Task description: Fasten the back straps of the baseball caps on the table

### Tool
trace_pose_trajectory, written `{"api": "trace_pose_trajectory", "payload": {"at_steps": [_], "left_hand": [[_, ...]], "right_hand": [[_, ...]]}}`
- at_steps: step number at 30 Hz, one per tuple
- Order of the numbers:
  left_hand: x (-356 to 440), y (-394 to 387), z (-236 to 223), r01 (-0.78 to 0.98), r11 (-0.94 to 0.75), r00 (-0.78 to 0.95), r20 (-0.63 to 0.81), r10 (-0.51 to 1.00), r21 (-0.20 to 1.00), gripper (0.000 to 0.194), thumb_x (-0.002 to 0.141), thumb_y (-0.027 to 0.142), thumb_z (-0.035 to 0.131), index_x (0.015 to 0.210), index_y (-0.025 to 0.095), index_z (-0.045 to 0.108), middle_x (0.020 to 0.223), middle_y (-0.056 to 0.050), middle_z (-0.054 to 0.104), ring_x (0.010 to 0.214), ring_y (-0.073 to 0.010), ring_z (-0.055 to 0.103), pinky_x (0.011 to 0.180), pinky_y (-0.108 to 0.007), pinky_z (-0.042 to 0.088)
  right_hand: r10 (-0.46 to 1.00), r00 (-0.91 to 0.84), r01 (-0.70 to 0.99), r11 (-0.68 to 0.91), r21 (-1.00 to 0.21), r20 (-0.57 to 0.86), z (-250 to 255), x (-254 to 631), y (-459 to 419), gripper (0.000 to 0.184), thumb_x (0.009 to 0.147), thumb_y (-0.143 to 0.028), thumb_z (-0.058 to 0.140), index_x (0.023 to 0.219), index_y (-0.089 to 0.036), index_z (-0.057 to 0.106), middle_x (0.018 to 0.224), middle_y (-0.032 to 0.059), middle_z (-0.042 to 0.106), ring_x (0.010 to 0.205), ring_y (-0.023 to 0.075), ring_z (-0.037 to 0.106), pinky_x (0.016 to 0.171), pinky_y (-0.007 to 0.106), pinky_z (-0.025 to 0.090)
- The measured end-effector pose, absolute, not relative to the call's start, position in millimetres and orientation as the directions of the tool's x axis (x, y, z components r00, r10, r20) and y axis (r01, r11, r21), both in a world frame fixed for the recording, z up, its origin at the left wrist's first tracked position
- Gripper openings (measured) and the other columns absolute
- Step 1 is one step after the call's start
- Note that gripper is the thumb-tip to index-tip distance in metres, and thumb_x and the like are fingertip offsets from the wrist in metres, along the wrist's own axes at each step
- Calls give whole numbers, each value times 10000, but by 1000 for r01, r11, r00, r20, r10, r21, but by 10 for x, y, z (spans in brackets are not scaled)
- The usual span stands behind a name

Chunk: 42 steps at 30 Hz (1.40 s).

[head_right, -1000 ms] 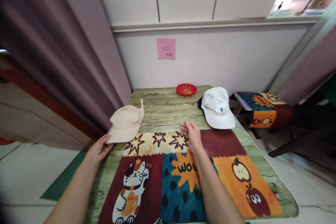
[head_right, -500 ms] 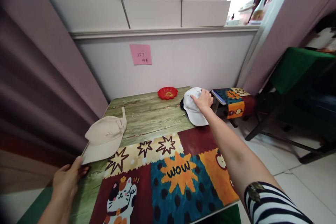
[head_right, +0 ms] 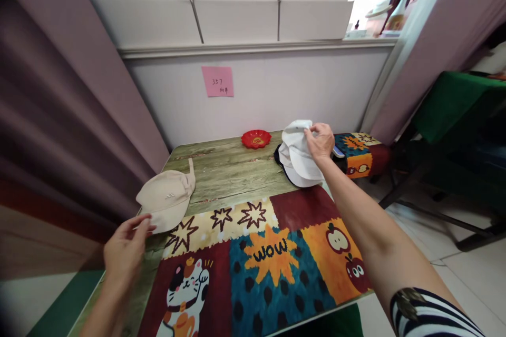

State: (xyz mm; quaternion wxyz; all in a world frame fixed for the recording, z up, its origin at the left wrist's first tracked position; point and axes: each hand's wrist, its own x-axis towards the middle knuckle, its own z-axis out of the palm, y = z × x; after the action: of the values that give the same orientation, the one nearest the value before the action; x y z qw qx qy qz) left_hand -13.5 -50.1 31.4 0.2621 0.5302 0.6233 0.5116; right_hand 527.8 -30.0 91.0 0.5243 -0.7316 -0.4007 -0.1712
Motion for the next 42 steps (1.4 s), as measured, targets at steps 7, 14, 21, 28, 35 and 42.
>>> {"api": "trace_pose_trajectory", "payload": {"at_steps": [7, 14, 21, 28, 35, 42], "left_hand": [[937, -856, 853, -14, 22, 398, -15, 917, 1000, 382, 797, 474, 735, 998, 150, 715, 977, -103, 745, 841, -199, 678, 844, -333, 541], [1614, -678, 1307, -392, 436, 533, -186, 825, 810, 422, 894, 488, 624, 1076, 110, 670, 1093, -188, 724, 1006, -277, 700, 941, -458, 549], [1694, -500, 1643, -413, 226, 463, -11, 886, 882, 262, 713, 62, 713, 969, 122, 711, 922, -67, 738, 785, -150, 674, 778, -278, 543], [1300, -860, 1271, -132, 116, 606, -13, 795, 984, 197, 721, 248, 766, 893, 156, 740, 766, -16, 682, 663, -112, 564, 637, -211, 425], [1146, -1047, 1015, -85, 149, 598, -69, 798, 985, 218, 767, 336, 762, 871, 149, 718, 778, -25, 672, 651, -116, 556, 596, -212, 401], [1140, -1107, 1007, -164, 249, 528, -129, 839, 954, 302, 643, 354, 857, 730, 153, 649, 645, 1, 648, 511, -100, 542, 505, -205, 395]], "right_hand": [[492, 589, 403, 509, -761, 641, 1502, 4678, -836, 235, 785, -399, 723, 750, -203, 598, 706, -39, 559, 626, 111, 500, 596, 237, 410], [775, 490, 68, 422, -904, 398, 1242, 3785, -1172, 237, 816, -388, 686, 738, -203, 560, 688, -34, 529, 612, 115, 457, 578, 239, 392], [444, 540, 508, 505, -698, 715, 604, 3278, -1479, 197, 934, -386, 538, 938, -204, 615, 857, 39, 628, 785, 180, 574, 744, 320, 454], [553, 473, 450, 518, -728, 686, 446, 3315, -1923, 436, 1009, -339, 393, 648, -206, 597, 635, 37, 625, 615, 174, 602, 610, 312, 444], [788, 191, 562, 401, -723, 585, 1015, 3212, -1697, 186, 939, -333, 552, 992, -239, 703, 1065, 57, 718, 1036, 224, 630, 805, 318, 467], [921, 22, 498, 327, -803, 389, 946, 2979, -1620, 221, 873, -323, 630, 676, -222, 648, 685, -3, 668, 682, 165, 558, 656, 281, 385]]}}
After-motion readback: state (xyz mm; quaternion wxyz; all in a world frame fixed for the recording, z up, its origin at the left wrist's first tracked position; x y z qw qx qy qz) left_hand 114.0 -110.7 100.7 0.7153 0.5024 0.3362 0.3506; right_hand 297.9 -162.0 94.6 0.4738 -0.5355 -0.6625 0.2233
